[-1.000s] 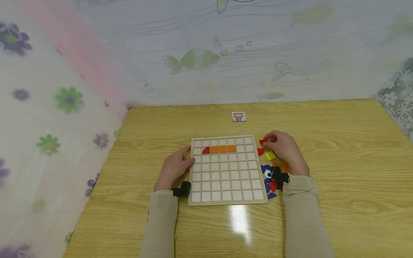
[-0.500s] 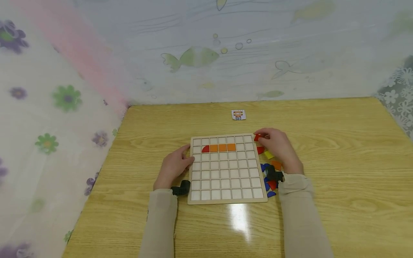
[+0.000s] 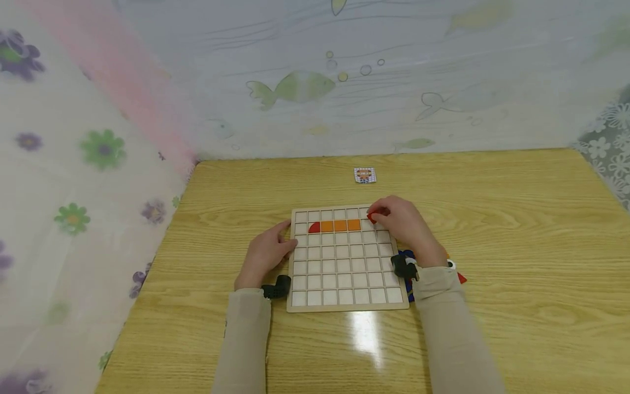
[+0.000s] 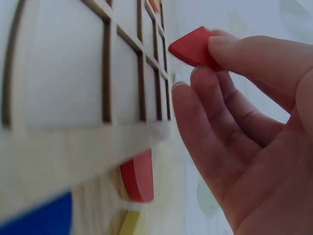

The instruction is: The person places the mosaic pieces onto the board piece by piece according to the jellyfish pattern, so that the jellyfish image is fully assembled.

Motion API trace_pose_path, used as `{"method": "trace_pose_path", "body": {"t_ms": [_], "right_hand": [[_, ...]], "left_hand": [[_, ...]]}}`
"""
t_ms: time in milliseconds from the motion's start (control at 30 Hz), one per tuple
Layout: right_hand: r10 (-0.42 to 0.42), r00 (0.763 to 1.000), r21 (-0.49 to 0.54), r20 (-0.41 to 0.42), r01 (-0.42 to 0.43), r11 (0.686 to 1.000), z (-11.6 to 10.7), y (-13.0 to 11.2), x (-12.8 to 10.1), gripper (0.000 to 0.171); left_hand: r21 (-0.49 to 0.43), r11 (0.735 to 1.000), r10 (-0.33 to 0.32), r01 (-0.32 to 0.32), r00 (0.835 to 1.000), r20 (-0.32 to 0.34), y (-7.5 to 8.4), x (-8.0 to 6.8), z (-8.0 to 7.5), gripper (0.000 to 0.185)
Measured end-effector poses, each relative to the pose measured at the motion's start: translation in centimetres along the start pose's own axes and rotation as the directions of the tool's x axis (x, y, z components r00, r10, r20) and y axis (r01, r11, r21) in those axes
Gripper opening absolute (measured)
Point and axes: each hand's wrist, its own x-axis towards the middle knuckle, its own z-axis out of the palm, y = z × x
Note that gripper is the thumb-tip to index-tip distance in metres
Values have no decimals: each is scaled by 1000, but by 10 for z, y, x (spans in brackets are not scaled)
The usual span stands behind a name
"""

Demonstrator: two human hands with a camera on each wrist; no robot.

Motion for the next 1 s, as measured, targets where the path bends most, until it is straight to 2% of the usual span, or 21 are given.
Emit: {"method": "trace_pose_path", "body": {"t_ms": [200,467,767,1000], "right_hand": [[-17,999,-102,38,21,995,8,-6,3,16],[5,1000,-97,28,-2,995,10,-9,4,12],[-76,997,-159,28,79,984,15,-12,4,17],[-42,999,-119,24,45,992,17,-9,4,15]], "left_hand": [[-1,1000,-2,2,1000,4,-1,0,1,56],[-7,1000,-11,11,1000,11,0,0,0,56],[-13,1000,-16,16,1000,16,1,0,0,56],[-11,1000,-9,10,1000,15,2,-1,-2,56]]}}
